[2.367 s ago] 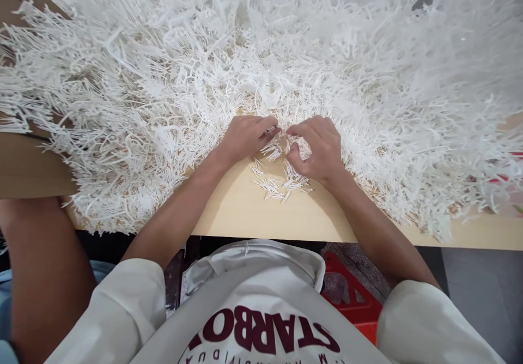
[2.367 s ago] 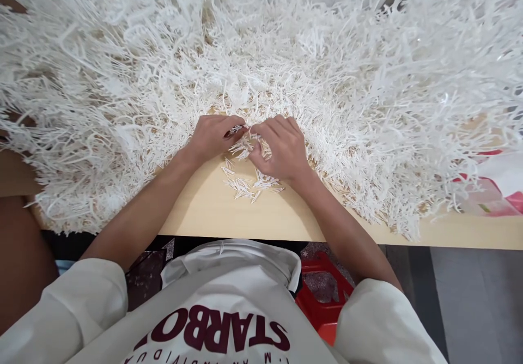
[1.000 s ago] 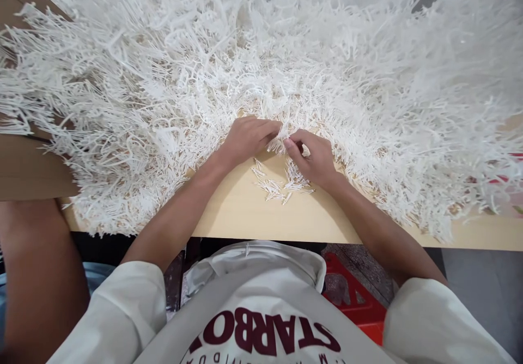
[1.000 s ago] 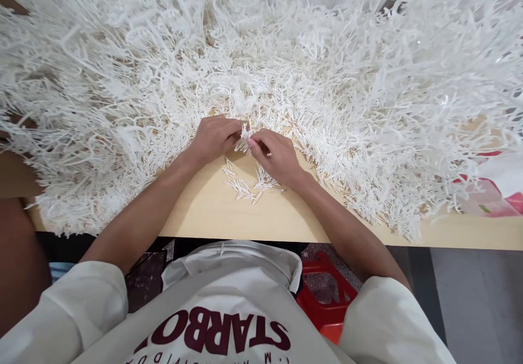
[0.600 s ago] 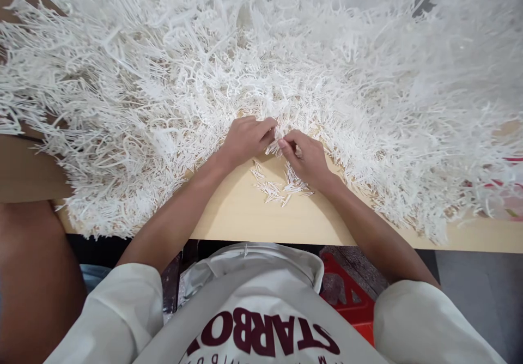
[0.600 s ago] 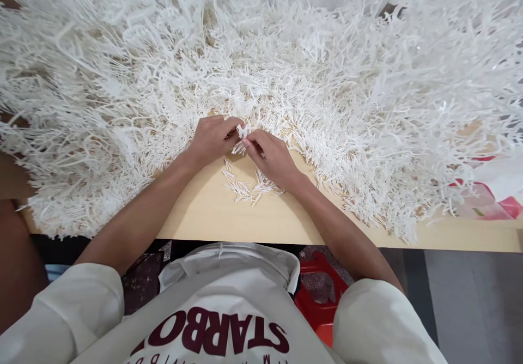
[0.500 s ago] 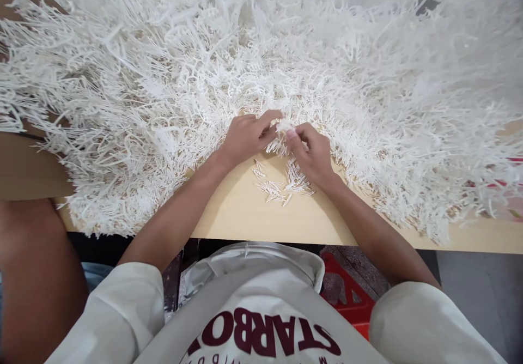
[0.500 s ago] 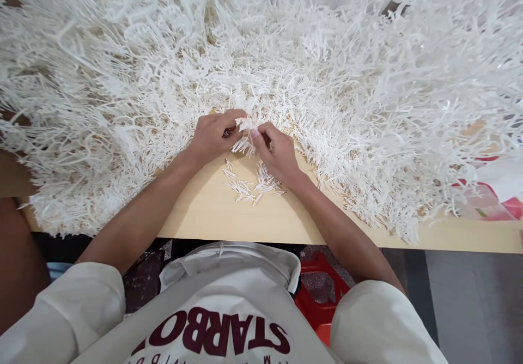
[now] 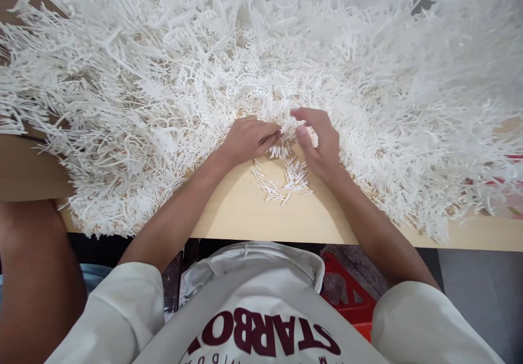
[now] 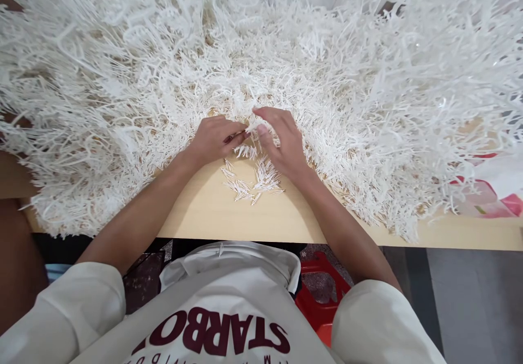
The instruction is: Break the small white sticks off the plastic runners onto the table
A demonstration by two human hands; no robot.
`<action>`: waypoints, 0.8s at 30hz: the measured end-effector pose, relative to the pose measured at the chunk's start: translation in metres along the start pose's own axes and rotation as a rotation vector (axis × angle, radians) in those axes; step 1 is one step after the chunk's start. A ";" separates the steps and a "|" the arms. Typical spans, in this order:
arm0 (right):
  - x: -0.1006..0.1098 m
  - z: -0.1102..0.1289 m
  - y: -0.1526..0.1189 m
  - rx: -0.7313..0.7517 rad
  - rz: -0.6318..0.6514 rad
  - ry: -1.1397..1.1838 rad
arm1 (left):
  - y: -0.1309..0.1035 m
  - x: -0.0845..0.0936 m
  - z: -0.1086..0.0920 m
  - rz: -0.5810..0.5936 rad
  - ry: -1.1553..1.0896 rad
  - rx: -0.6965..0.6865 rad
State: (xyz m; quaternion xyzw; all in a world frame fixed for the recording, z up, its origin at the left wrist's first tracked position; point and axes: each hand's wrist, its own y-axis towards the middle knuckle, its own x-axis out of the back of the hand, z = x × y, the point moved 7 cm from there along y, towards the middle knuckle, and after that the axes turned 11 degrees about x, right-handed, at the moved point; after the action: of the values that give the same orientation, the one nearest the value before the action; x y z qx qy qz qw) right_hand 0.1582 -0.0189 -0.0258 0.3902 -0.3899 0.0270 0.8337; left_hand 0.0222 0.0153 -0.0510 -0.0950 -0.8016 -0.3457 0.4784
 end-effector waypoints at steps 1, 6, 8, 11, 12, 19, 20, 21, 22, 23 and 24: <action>-0.003 0.003 0.000 0.069 0.055 -0.053 | 0.000 0.000 -0.003 -0.004 0.010 -0.047; -0.012 -0.001 -0.003 0.230 0.202 -0.353 | 0.000 0.004 -0.013 -0.043 0.059 -0.145; -0.012 -0.003 -0.002 0.226 0.205 -0.395 | 0.000 0.003 -0.015 -0.039 0.064 -0.155; -0.011 0.006 0.000 0.272 0.168 -0.371 | 0.000 0.000 -0.018 -0.025 0.073 -0.197; -0.012 0.012 0.000 0.302 0.155 -0.353 | 0.000 -0.001 -0.017 -0.018 0.073 -0.202; -0.014 0.064 -0.009 0.560 0.082 -0.125 | 0.006 0.004 0.006 -0.042 -0.006 0.055; -0.010 0.059 -0.008 0.499 0.038 -0.121 | 0.005 0.004 0.003 -0.035 -0.007 0.031; -0.007 0.050 -0.006 0.415 0.002 -0.129 | 0.004 0.005 0.000 -0.029 -0.005 -0.004; -0.004 0.039 -0.005 0.322 -0.016 -0.146 | 0.003 0.005 -0.004 -0.026 -0.003 -0.039; -0.003 0.028 -0.004 0.237 -0.010 -0.169 | 0.002 0.005 -0.007 -0.026 -0.001 -0.068; -0.004 0.018 -0.003 0.173 0.023 -0.194 | 0.001 0.006 -0.010 -0.031 0.001 -0.092</action>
State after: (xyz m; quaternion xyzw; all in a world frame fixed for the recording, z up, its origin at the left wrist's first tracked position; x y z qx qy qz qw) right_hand 0.1454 -0.0321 -0.0229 0.4569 -0.4692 0.0322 0.7550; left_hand 0.0262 0.0086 -0.0430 -0.1043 -0.7859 -0.3898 0.4686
